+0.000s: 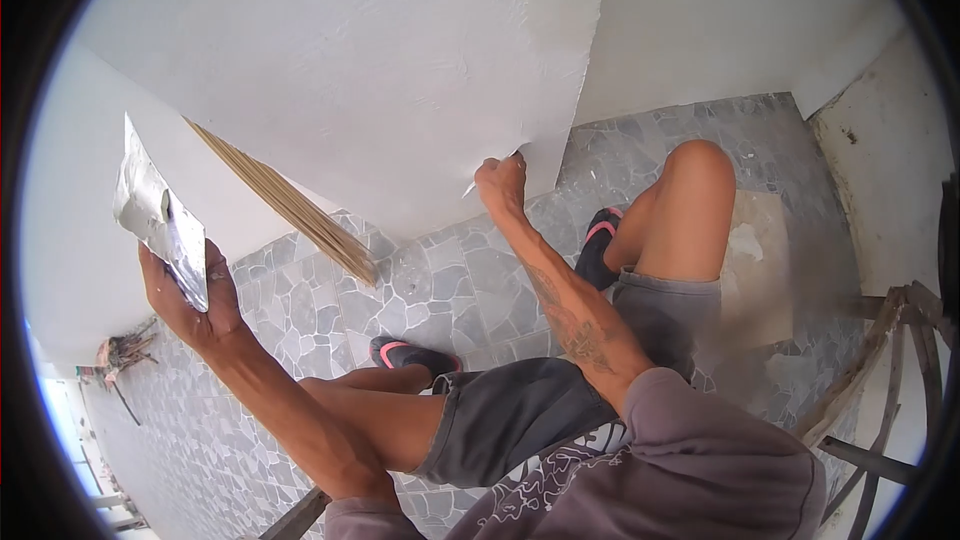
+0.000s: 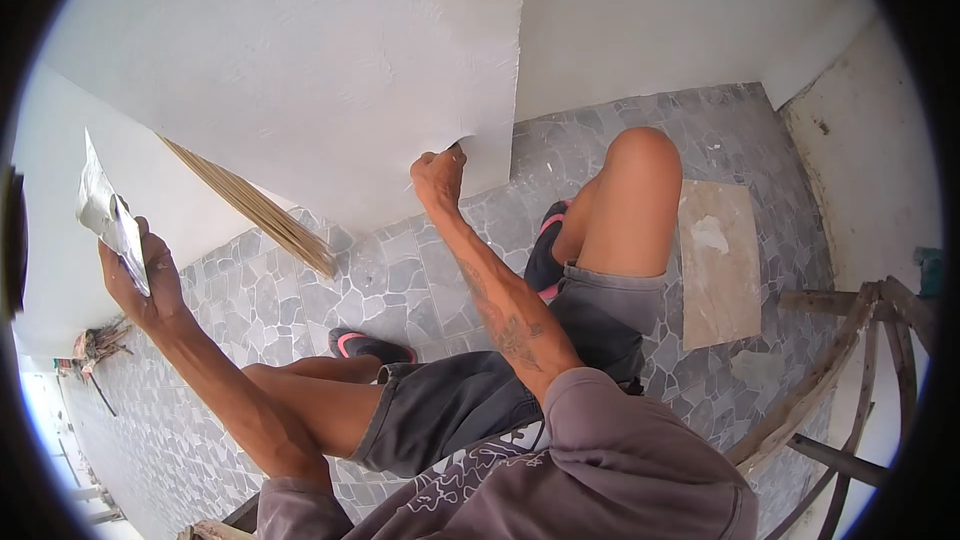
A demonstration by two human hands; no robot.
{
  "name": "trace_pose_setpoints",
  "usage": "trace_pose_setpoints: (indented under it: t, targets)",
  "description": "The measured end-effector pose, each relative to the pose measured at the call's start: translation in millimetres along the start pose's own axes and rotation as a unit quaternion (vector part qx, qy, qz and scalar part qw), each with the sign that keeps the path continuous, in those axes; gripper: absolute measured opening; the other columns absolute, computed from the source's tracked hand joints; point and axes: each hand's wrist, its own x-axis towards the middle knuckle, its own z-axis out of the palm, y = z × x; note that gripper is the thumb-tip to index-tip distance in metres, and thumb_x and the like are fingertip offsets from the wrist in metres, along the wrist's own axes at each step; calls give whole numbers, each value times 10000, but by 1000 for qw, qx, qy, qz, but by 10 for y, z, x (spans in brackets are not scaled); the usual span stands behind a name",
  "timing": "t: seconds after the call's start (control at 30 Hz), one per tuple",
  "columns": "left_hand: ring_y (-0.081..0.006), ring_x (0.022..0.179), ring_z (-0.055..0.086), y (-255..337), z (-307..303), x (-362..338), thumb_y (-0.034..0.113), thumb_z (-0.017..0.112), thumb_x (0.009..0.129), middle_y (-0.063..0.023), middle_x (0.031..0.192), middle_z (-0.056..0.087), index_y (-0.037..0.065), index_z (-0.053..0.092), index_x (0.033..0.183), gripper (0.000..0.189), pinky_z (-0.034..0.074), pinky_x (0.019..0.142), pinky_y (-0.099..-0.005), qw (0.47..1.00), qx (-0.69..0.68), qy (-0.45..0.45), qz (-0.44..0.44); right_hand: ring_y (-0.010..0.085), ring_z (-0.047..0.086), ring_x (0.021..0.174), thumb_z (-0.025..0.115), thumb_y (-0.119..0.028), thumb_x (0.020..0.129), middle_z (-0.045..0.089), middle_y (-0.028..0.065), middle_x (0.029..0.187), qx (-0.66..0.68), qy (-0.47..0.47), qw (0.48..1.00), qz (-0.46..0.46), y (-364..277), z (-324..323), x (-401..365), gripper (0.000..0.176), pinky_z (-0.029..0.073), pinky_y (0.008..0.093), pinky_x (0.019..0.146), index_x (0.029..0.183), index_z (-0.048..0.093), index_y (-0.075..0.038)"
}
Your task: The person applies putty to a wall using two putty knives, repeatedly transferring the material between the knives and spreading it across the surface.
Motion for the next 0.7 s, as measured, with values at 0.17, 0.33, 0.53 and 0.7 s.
trace_pose_setpoints:
  t: [0.17,0.33,0.53,0.7]
  targets:
    - [-266,1081,665,-12,-571,334,208,427,1048,-188,1240,617,-35,479,1333,378,617,852,-412,991,-11,-124,-56,456,629,992,474,-62,855,605,358,1072,125,-6,991,43,252,-184,36,387,492,462,903,1150,482,189]
    - [-256,1068,670,-4,-514,321,212,460,1043,-189,1229,620,-52,479,1331,391,614,848,-397,986,-27,-146,-68,355,672,897,513,-79,884,672,239,1003,183,-5,980,-79,-16,-804,-285,359,513,421,829,1190,546,108]
    - [-234,1033,678,13,-304,148,228,501,1037,-164,1188,635,-68,497,1311,403,604,847,-361,985,-5,-157,-67,203,631,814,575,-173,917,690,119,889,151,-90,981,-79,-514,-1316,-225,274,500,350,762,1057,650,51]
    - [-218,1022,672,-19,-220,65,240,524,1027,-158,1188,625,-80,494,1311,429,584,855,-348,983,28,-167,-75,185,646,833,607,-188,898,694,113,911,114,-152,982,-6,144,-1400,-289,299,503,335,765,1070,657,51]
